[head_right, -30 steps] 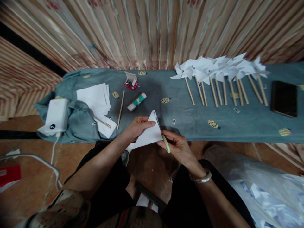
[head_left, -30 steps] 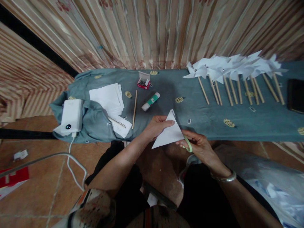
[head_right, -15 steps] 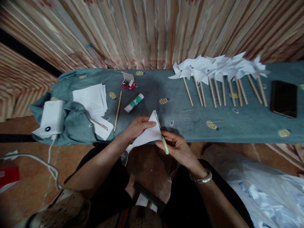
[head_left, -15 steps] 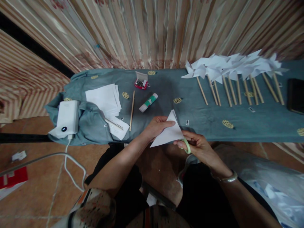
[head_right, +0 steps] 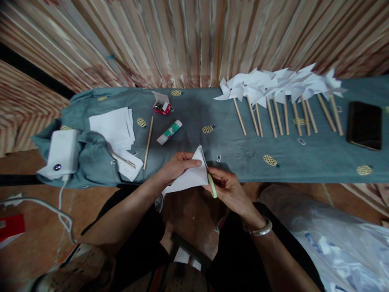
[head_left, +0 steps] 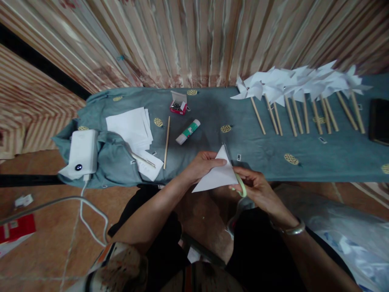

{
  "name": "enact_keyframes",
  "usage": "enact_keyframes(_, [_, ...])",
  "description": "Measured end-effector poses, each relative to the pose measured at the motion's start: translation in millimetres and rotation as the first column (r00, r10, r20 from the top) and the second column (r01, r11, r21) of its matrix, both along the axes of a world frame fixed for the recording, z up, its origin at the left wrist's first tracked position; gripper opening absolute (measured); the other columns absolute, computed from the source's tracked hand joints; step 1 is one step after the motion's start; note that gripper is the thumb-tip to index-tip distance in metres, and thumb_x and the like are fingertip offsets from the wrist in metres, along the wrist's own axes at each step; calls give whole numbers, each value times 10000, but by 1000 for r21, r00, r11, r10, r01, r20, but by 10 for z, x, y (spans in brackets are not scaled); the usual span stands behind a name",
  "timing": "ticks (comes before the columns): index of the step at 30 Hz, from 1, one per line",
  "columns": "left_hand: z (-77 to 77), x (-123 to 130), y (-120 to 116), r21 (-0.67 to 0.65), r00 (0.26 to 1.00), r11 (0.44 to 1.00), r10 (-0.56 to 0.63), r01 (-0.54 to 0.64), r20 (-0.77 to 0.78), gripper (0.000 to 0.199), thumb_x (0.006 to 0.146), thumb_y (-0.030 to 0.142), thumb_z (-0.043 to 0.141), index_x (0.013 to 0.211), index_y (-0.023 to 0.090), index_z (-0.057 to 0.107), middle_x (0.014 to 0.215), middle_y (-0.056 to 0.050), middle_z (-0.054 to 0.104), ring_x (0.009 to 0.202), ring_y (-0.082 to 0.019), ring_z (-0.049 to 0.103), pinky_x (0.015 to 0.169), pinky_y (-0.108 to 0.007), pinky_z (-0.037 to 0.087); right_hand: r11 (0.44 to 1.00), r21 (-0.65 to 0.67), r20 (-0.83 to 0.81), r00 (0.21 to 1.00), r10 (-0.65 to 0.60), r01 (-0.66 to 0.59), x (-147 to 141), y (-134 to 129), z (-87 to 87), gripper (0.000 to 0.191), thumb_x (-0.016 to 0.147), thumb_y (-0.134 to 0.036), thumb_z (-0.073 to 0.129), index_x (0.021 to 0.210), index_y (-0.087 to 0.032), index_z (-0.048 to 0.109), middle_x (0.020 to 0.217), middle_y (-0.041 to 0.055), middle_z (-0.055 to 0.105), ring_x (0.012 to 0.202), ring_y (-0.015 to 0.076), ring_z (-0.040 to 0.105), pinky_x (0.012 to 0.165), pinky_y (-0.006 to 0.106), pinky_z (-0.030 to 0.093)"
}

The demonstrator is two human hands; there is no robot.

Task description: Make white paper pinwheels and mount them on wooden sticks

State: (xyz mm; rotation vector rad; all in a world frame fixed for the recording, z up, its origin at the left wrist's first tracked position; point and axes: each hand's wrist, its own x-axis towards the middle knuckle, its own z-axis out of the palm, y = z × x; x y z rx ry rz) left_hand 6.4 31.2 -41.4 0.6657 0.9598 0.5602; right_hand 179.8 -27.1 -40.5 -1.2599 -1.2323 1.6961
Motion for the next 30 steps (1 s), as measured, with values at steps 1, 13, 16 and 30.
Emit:
enact_keyframes(1, [3,6,-6,-3,1000,1000,-3,3,-2,148,630,254,723,657,118,671,515,9,615,391,-77,500,410,-189,324,1000,2,-8,1000,-4,4,6,4,-2,355,652,-406,816,947,-223,740,854,21,750,716,144,664,682,249,534])
enact_keyframes(13, [38,40,-13,-15,1000,1000,20,-20,-7,140,643,231,732,609,119,653,491,16,593,383,-64,473,416,-188,312,1000,12,11,1000,-27,27,45,-2,-29,398,649,-433,811,982,-225,746,864,38,759,726,165,680,654,255,536])
enact_keyframes(16, [32,51,-10,-23,1000,999,27,-27,-15,126,656,218,725,609,122,658,494,13,596,387,-69,480,424,-195,322,1000,16,35,999,-25,25,38,5,-10,397,652,-447,805,980,-231,748,859,41,760,735,177,683,671,277,544])
enact_keyframes(30, [-71,91,-23,2,990,990,140,-140,20,136,633,235,739,692,120,697,586,-19,675,451,-110,570,458,-209,390,948,304,601,753,-270,97,344,152,-29,465,730,-528,692,1044,-186,679,756,56,716,675,217,667,614,315,503])
